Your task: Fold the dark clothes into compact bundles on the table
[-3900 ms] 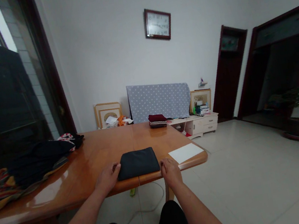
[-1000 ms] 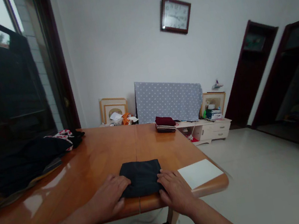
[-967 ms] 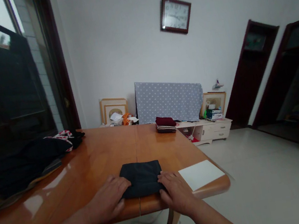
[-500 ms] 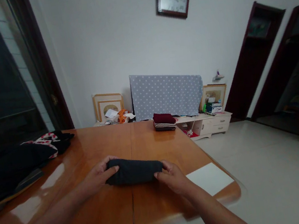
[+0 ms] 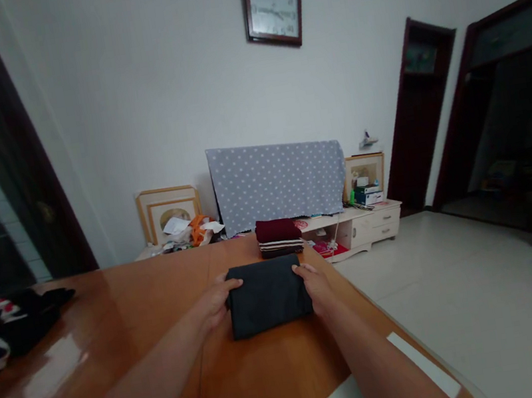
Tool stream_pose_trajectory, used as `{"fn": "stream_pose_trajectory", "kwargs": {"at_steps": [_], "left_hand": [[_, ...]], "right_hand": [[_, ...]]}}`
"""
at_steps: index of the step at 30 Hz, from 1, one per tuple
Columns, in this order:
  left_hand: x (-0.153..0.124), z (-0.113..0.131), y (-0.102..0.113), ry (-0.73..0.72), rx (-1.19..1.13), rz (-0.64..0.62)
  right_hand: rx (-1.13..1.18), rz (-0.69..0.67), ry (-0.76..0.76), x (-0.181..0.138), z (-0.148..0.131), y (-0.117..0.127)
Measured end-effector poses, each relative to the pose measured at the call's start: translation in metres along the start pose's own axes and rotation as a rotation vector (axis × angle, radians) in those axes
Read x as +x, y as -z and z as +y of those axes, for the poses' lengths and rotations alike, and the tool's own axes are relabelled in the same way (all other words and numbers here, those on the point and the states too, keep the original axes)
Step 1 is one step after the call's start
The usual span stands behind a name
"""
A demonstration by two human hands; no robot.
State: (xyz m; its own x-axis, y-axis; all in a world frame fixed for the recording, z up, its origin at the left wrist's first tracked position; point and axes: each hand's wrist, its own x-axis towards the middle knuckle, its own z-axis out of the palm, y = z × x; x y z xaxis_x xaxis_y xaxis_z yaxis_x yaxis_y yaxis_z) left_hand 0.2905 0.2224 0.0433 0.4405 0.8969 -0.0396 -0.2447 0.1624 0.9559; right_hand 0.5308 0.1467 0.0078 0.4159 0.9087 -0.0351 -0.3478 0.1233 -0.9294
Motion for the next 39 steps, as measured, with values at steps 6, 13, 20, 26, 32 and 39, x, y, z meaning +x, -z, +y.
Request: {"fn": "stream_pose_trajectory", "kwargs": {"at_steps": [6,13,20,26,32,39], "left_hand": [[0.079,-0.013,-0.023,0.012,-0.028,0.116],[0.133,-0.023,-0.033,0.014,-0.005,0.164],[0.158,-0.03,-0.049,0.024,0.011,0.158],[0.164,-0.036,-0.054,0.045,0.014,0.154],[0.176,-0.042,-0.056,0.07,-0.022,0.145],[0.186,-0.049,-0.052,0.12,-0.051,0.171]], "right_hand": [[0.041,0.058,-0.016,0.074,0.006,0.017],[0.103,0.09,0.019,0.128,0.011,0.026],[0.161,0.206,-0.077,0.15,0.008,0.041],[0.15,0.236,-0.115,0.158,0.008,0.044],[0.158,0.241,-0.123,0.161,0.011,0.047],[0.17,0.212,-0.109,0.163,0.012,0.051]]}}
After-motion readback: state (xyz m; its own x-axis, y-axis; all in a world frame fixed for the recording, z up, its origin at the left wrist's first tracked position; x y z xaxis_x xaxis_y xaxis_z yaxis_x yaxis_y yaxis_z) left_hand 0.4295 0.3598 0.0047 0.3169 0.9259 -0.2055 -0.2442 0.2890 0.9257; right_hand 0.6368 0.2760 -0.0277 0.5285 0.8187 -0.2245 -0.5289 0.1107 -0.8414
